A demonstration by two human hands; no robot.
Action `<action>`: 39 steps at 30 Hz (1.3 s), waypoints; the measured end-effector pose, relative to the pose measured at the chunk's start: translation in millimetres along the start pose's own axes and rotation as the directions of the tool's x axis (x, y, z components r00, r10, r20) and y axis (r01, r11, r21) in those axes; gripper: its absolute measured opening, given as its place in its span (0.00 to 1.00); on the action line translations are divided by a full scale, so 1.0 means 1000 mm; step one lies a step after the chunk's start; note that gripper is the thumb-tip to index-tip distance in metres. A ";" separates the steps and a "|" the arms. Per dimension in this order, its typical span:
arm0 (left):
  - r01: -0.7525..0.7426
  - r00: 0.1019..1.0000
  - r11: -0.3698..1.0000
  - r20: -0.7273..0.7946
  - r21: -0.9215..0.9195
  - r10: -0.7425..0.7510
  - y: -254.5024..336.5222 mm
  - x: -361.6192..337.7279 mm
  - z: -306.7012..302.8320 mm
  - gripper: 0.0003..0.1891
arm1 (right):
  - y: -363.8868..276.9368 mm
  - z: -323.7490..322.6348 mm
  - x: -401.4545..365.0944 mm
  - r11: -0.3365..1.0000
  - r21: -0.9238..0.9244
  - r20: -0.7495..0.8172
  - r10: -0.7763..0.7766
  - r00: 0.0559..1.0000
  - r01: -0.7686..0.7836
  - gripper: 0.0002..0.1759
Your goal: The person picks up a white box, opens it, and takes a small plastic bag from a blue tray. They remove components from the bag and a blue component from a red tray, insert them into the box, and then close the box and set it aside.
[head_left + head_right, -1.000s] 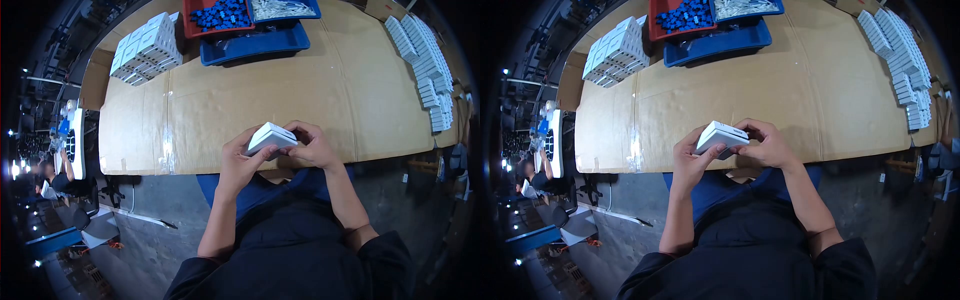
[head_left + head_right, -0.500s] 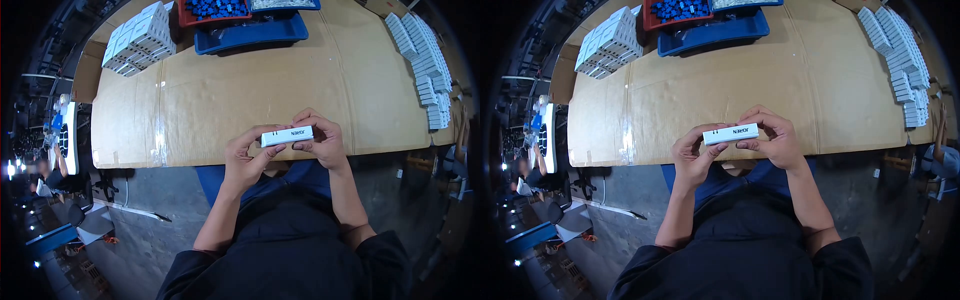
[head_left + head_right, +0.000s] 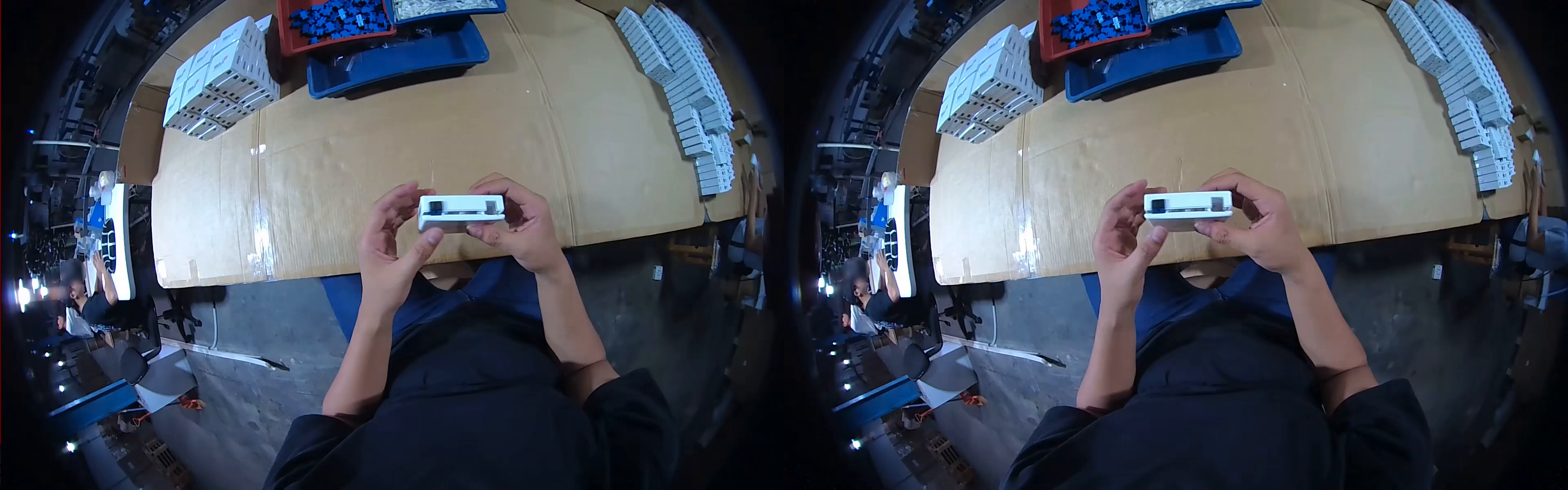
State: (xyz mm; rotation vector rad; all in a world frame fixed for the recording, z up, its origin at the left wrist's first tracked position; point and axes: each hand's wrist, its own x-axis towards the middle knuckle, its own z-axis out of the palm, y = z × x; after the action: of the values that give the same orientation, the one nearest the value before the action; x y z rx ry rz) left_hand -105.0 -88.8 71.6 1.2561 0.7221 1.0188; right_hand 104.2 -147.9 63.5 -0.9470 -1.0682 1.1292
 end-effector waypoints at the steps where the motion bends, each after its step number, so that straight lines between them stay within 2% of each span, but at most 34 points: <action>1: -0.046 0.998 0.994 0.040 0.102 0.042 -0.001 0.000 0.000 0.28 | 0.000 -0.001 -0.002 1.000 -0.022 0.014 0.005 1.000 -0.005 0.21; 2: -0.037 0.997 0.991 0.070 0.126 0.028 -0.004 -0.002 0.000 0.28 | 0.000 -0.002 -0.003 0.999 -0.044 0.027 0.008 1.000 -0.006 0.21; 5: 0.114 0.991 0.993 0.072 -0.011 -0.113 -0.004 -0.008 0.004 0.23 | -0.001 -0.003 -0.003 0.997 -0.071 0.061 -0.032 0.998 0.036 0.21; 12: -0.088 0.989 0.971 0.133 0.221 0.059 0.007 -0.006 -0.001 0.19 | -0.011 -0.002 0.003 0.941 -0.285 0.150 -0.142 0.978 0.180 0.21; 15: -0.086 0.989 0.956 0.140 0.279 0.048 0.010 -0.007 -0.006 0.20 | -0.010 0.005 0.004 0.939 -0.304 0.135 -0.122 0.983 0.158 0.19; 24: -0.077 0.989 0.963 0.145 0.259 0.041 0.003 -0.004 -0.003 0.19 | -0.008 0.001 0.004 0.900 -0.377 0.128 -0.181 0.975 0.217 0.15; 27: -0.012 0.990 0.965 0.139 0.261 -0.025 0.007 -0.002 -0.001 0.20 | -0.009 -0.001 0.003 0.914 -0.358 0.095 -0.169 0.981 0.192 0.15; 30: -0.052 0.996 0.991 0.085 0.127 0.041 0.007 0.001 0.008 0.21 | -0.005 -0.002 0.001 0.950 -0.278 0.034 -0.140 0.990 0.144 0.17; 33: -0.013 0.999 0.992 0.033 0.129 0.009 -0.006 0.002 0.002 0.20 | -0.002 -0.004 0.000 0.999 0.008 -0.068 -0.040 0.997 0.041 0.19; 34: -0.038 0.998 0.985 0.053 0.166 0.030 -0.011 0.002 -0.004 0.19 | -0.004 -0.007 0.002 1.000 -0.029 -0.030 -0.013 0.999 0.012 0.23; 37: -0.120 0.993 0.957 0.017 0.265 0.120 -0.007 0.001 -0.004 0.18 | -0.017 0.000 0.012 0.944 -0.325 -0.030 -0.070 0.997 0.056 0.25; 38: -0.159 0.987 0.939 0.063 0.306 0.146 -0.005 0.003 -0.006 0.17 | -0.022 0.002 0.015 0.900 -0.420 -0.008 -0.128 0.992 0.113 0.28; 39: -0.196 0.980 0.918 0.111 0.344 0.168 -0.004 0.006 -0.010 0.17 | -0.022 0.004 0.017 0.897 -0.420 0.027 -0.141 0.990 0.140 0.28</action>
State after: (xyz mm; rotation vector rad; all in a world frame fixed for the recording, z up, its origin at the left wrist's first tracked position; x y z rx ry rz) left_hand -110.4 -79.2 66.4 1.6938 0.7588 1.0102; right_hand 107.0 -135.4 88.3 -1.1850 -1.3879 0.7880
